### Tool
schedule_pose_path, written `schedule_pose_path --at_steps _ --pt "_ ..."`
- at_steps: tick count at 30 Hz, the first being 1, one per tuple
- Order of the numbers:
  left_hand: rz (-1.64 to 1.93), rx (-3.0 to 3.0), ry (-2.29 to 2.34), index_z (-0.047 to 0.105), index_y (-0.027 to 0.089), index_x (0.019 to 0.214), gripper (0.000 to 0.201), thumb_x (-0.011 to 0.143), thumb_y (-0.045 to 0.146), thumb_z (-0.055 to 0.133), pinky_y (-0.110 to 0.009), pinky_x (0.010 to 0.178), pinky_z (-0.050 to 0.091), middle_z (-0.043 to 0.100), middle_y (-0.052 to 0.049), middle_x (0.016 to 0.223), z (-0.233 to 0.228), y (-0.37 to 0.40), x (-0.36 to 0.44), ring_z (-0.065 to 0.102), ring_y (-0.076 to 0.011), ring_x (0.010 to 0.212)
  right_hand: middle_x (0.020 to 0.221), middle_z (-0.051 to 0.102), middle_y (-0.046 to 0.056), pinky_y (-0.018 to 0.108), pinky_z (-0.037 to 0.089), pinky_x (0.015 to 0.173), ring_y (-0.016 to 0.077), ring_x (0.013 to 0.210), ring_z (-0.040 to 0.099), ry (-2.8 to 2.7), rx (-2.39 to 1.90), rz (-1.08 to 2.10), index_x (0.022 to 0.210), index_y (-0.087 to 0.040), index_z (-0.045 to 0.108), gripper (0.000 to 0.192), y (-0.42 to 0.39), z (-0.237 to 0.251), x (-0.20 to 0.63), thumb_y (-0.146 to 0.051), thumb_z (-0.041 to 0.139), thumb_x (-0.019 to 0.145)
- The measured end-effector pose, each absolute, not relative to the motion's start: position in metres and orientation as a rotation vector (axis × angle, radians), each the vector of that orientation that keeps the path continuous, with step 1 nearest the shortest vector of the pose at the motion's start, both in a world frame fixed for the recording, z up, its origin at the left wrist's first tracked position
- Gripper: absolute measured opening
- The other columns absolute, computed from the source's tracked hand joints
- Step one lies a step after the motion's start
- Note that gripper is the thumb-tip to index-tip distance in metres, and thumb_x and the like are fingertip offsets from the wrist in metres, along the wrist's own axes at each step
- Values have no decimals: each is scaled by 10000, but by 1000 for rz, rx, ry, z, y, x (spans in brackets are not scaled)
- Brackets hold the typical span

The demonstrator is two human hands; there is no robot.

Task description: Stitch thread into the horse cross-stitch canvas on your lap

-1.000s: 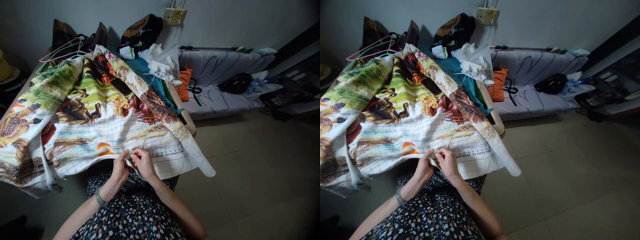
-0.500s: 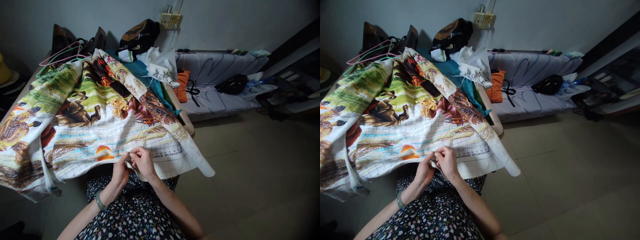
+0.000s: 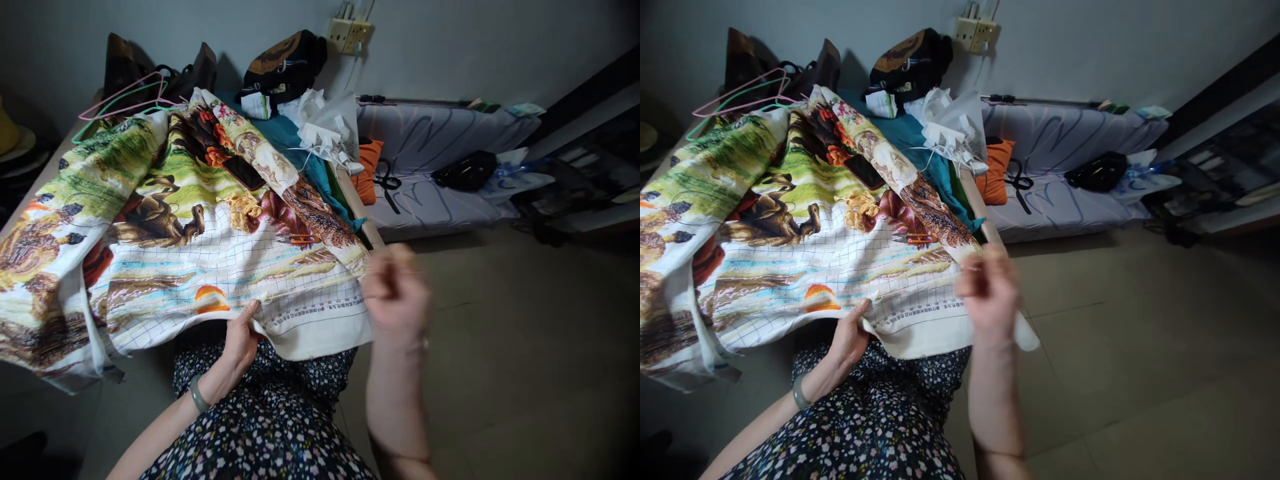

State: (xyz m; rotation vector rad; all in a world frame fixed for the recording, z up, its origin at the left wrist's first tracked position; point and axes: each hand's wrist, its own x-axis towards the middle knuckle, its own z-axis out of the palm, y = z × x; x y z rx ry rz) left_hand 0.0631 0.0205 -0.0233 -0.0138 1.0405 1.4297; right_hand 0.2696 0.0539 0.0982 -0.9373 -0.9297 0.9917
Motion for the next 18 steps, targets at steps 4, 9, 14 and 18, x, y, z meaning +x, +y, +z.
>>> schedule_pose_path --at_steps 4,9,14,18 --pt "1378 -29 1053 675 224 1029 453 602 143 805 -340 796 544 731 -30 948 -25 21 63 679 -219 873 507 424 -108 245 524 818 4 368 358 -819 -611 543 667 -234 564 222 50 139 328 -152 553 874" --pt "1355 -48 1057 673 195 1022 443 601 133 794 -315 726 542 732 -46 925 -24 22 63 679 -205 804 449 377 -117 256 524 498 67 361 327 -918 -963 902 802 -231 526 130 40 81 269 -295 627 853" --pt "1326 -37 1055 672 157 976 417 580 157 805 -281 636 509 724 -29 825 -19 22 62 657 -172 686 529 526 -47 175 373 389 86 418 461 -1380 -1391 1382 903 -187 595 114 26 14 193 -264 517 874" --pt "1319 -25 1067 668 152 963 427 563 184 814 -276 600 487 710 -14 788 -19 22 62 634 -151 625 562 587 -15 193 392 441 102 463 516 -1576 -1479 1230 911 -177 676 183 27 4 180 -215 503 864"
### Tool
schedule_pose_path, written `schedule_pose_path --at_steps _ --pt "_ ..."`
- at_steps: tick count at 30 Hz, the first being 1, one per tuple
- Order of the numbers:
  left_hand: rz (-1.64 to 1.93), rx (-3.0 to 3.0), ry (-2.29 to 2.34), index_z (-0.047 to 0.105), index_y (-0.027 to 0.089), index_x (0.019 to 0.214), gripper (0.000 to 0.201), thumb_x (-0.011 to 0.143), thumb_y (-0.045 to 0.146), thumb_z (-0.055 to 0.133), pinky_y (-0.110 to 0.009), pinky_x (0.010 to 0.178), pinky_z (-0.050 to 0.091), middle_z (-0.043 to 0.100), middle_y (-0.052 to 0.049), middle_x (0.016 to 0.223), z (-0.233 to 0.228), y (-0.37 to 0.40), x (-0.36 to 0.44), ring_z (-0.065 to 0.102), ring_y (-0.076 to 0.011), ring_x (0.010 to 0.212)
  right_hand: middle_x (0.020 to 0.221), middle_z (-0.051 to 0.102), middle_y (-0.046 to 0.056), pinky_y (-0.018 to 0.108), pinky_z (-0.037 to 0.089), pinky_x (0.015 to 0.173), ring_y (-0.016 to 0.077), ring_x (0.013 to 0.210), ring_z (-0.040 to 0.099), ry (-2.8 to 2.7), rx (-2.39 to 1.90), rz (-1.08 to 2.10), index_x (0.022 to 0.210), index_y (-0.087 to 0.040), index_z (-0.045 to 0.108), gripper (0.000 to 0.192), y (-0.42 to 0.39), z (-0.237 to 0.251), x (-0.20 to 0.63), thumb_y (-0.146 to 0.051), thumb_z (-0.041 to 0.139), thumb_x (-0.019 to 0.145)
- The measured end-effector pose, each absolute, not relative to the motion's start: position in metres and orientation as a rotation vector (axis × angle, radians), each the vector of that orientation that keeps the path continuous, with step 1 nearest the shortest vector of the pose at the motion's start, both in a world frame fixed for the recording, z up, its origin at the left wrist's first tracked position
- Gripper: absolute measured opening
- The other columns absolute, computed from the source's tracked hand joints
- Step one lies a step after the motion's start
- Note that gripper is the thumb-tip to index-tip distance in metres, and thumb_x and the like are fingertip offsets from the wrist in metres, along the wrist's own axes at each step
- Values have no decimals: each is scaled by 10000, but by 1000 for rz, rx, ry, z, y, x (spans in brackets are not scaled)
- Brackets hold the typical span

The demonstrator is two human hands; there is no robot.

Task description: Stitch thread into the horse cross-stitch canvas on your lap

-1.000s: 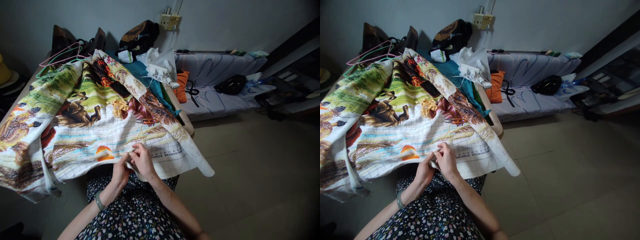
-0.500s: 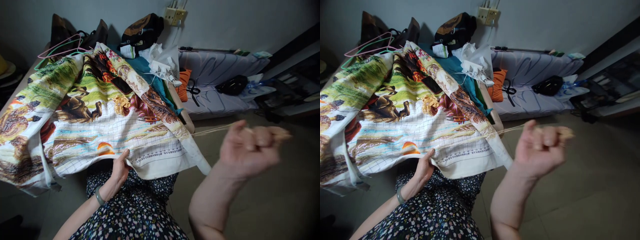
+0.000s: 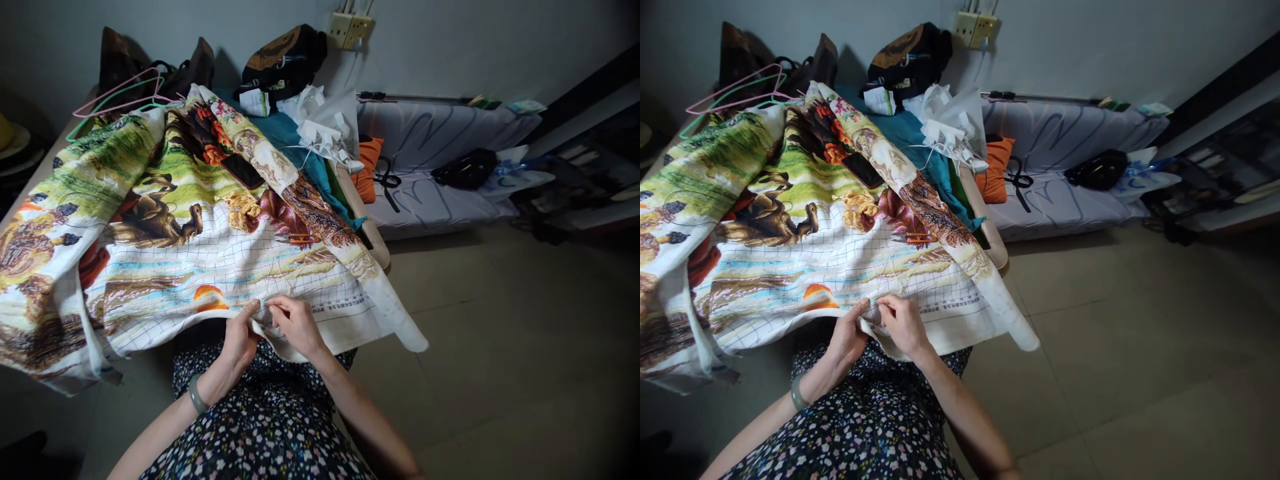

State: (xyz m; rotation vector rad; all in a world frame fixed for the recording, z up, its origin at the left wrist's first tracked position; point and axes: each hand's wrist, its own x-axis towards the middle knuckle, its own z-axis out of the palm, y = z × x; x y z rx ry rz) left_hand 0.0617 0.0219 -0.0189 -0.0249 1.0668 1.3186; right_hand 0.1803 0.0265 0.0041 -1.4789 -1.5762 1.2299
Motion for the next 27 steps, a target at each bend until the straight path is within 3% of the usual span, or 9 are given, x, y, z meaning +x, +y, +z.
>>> schedule_pose_path --at_steps 16,27 --pt "1284 -38 1077 656 155 823 296 567 187 802 -270 573 470 688 -4 698 -14 22 62 618 -150 585 576 639 7 201 422 505 125 516 583 -1700 -1557 952 854 -170 712 202 29 7 172 -129 515 843" --pt "1305 16 1095 618 153 763 281 557 212 799 -253 517 415 644 12 663 -18 23 62 560 -118 522 556 593 -34 186 398 416 96 388 526 -1494 -1537 1189 786 -186 566 119 24 2 165 -213 487 870"
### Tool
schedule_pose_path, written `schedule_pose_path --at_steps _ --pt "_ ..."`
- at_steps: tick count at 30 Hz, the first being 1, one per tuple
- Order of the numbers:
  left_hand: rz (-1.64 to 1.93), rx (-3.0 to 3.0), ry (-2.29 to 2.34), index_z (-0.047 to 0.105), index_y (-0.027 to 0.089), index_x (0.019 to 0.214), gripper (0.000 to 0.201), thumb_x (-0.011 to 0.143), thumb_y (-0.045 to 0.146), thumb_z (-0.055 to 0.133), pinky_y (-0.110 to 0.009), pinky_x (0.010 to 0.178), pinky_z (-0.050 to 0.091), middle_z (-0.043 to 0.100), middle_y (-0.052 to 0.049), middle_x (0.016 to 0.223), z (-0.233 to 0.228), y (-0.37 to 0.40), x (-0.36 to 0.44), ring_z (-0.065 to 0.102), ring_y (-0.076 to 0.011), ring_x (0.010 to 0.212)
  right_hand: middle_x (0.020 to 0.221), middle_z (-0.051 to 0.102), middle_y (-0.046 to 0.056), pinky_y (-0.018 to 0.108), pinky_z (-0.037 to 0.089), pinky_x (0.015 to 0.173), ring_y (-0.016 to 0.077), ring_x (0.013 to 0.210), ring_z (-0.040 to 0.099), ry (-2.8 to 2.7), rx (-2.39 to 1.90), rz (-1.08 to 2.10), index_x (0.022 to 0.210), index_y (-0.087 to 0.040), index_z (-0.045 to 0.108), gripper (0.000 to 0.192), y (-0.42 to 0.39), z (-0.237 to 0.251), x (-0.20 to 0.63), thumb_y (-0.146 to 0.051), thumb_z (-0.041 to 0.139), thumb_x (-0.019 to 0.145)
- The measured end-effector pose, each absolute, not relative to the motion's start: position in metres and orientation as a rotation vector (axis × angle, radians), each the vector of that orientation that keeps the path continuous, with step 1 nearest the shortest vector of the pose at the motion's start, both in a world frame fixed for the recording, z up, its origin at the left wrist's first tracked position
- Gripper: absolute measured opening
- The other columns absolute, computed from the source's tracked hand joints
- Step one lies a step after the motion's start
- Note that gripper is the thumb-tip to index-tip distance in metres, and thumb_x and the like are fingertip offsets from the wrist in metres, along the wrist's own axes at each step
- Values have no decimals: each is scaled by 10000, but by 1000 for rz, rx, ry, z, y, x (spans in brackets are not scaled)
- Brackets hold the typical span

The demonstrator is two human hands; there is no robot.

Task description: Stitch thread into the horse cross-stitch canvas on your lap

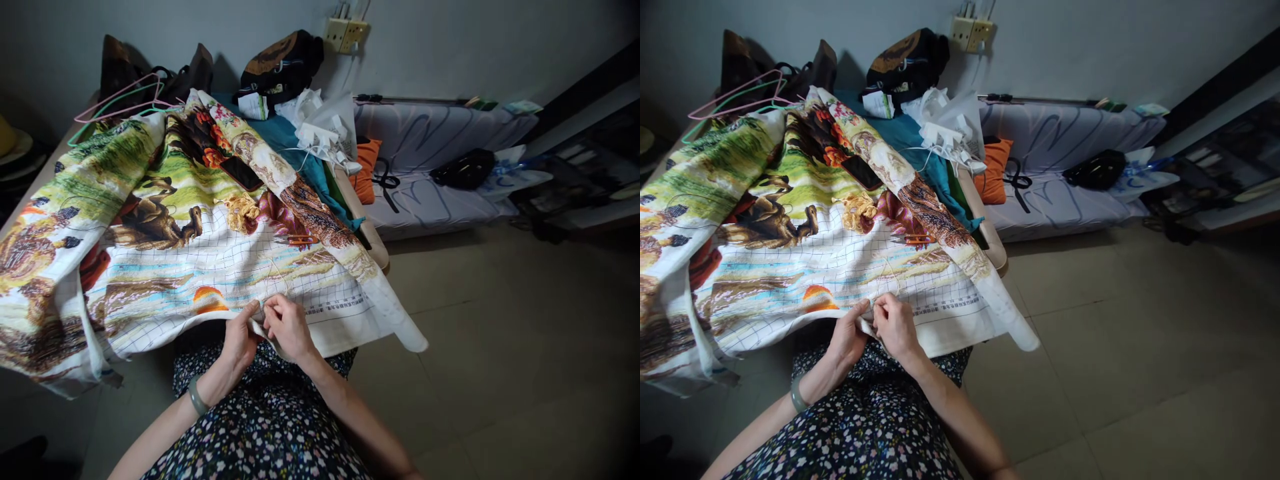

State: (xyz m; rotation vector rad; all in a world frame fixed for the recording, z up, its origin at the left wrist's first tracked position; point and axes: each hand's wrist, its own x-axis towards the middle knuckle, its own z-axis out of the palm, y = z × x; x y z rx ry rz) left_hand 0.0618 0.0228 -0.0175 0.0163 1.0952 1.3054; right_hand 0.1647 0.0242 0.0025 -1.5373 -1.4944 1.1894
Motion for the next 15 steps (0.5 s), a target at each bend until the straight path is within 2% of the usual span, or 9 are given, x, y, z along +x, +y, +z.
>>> schedule_pose_path --at_steps 6,15 --pt "1287 31 1151 580 155 671 241 551 207 782 -240 472 366 592 28 576 -19 26 61 517 -102 480 687 653 10 211 474 580 129 612 599 -1482 -1478 1099 728 -174 630 114 26 -5 169 -164 536 791" --pt "1249 29 1162 607 145 724 257 557 244 776 -253 439 338 613 11 615 -15 25 61 503 -109 468 621 617 -5 188 439 463 98 487 538 -1248 -1443 1255 741 -160 642 103 24 -16 164 -231 582 783"
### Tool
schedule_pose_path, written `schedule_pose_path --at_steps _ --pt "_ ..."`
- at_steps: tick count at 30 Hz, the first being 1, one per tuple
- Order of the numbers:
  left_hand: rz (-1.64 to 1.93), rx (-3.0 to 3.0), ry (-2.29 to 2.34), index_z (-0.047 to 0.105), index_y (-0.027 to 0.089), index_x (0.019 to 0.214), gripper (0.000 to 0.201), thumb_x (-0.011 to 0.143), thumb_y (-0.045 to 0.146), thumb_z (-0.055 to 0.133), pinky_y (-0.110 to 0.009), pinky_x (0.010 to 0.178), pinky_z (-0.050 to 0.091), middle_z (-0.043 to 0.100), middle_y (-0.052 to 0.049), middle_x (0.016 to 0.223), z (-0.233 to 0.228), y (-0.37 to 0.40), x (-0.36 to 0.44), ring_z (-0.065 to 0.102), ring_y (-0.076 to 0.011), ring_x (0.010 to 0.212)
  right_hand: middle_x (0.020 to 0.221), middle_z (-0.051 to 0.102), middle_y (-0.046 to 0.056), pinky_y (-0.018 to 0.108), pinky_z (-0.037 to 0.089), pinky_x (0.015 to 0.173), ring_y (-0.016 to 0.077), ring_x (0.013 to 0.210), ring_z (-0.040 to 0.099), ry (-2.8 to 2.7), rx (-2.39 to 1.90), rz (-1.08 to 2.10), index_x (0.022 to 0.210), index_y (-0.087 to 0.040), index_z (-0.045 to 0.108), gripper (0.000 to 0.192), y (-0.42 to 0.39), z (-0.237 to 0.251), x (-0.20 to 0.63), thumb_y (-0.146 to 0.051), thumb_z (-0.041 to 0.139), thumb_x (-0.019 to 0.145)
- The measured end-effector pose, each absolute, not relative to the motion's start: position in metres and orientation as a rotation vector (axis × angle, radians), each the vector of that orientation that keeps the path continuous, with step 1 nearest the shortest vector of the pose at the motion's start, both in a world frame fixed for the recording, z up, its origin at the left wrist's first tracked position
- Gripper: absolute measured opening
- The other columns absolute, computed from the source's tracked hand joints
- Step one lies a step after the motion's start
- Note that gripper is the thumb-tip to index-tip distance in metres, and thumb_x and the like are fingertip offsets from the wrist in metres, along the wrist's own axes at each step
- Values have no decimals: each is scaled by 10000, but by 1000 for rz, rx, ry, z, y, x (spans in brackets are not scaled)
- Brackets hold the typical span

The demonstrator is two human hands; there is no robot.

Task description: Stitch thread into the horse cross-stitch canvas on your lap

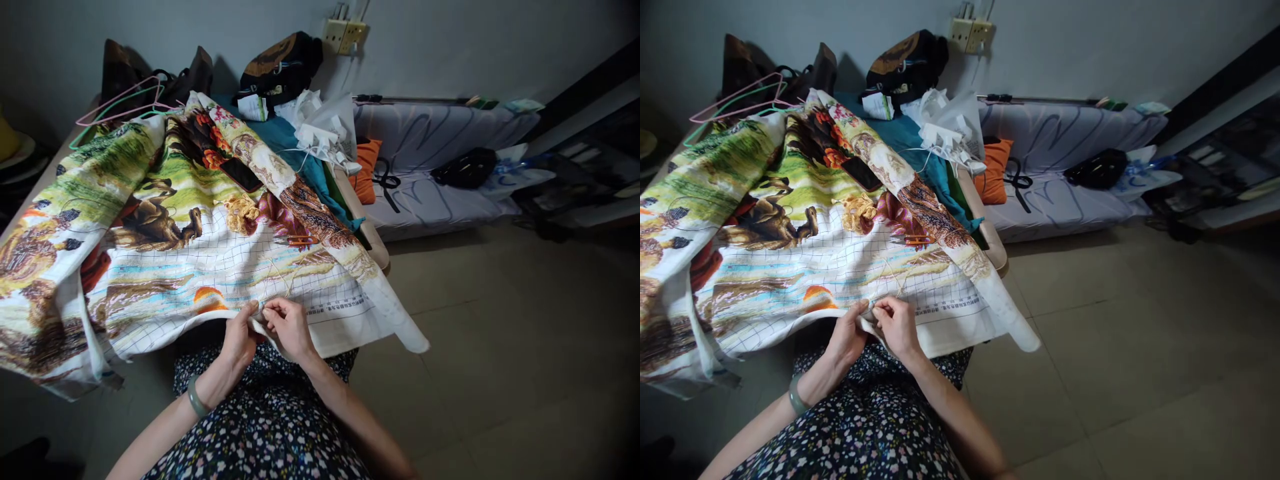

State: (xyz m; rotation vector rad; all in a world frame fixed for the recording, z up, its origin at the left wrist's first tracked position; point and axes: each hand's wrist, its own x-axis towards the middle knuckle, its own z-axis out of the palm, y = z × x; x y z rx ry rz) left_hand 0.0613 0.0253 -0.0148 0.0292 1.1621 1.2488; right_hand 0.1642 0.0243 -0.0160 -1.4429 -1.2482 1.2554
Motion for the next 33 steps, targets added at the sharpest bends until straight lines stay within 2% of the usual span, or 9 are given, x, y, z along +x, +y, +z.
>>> schedule_pose_path --at_steps 10,17,19,21,24,27,29,31,33 --pt "1346 56 1108 634 144 848 349 549 222 796 -258 564 434 651 2 711 -18 25 62 561 -125 588 550 583 -12 172 445 430 104 479 545 -1170 -1490 1276 744 -147 642 131 24 -14 160 -263 590 773" --pt "1366 102 1071 658 151 919 378 572 208 798 -275 699 471 688 -17 812 -21 22 62 622 -147 716 610 600 -13 201 465 423 120 475 565 -1111 -1500 1275 826 -164 593 112 31 -8 157 -266 596 779" --pt "1386 114 1067 664 160 948 397 576 200 800 -286 748 478 698 -19 855 -23 21 61 637 -161 777 659 628 3 233 497 503 136 529 590 -1265 -1536 1153 866 -171 612 90 34 -1 157 -225 581 800" --pt "1404 124 1056 668 169 978 422 579 192 802 -303 810 477 705 -21 890 -25 20 61 646 -173 841 749 663 36 275 514 654 165 665 623 -1526 -1582 950 881 -179 652 103 37 5 156 -172 570 819" --pt "1406 121 1030 669 174 1011 458 576 184 810 -328 895 461 712 -24 908 -27 19 60 651 -187 908 848 670 69 301 478 778 189 812 611 -1798 -1641 739 814 -192 688 142 41 9 151 -136 561 840" --pt "1416 116 1017 666 192 1034 482 576 166 815 -342 930 458 717 -23 929 -27 20 59 649 -196 951 783 657 45 270 476 711 167 757 598 -1690 -1541 812 740 -186 659 141 47 17 160 -154 565 841" --pt "1441 119 1028 661 206 1045 492 581 147 814 -341 941 461 719 -24 943 -26 20 59 643 -200 983 747 651 13 235 462 559 127 616 570 -1402 -1374 950 776 -188 621 111 54 36 185 -198 548 859" --pt "1450 108 1047 658 215 1047 497 582 134 812 -339 930 476 720 -24 941 -25 20 58 644 -207 984 717 636 -24 196 394 412 76 449 476 -1041 -1168 1023 800 -200 570 104 61 66 227 -232 520 886" --pt "1437 86 1066 656 224 1047 499 583 134 813 -337 890 501 720 -20 929 -23 20 59 655 -212 946 589 554 -70 163 418 424 38 383 398 -780 -925 866 674 -202 497 197 66 103 274 -151 531 861"
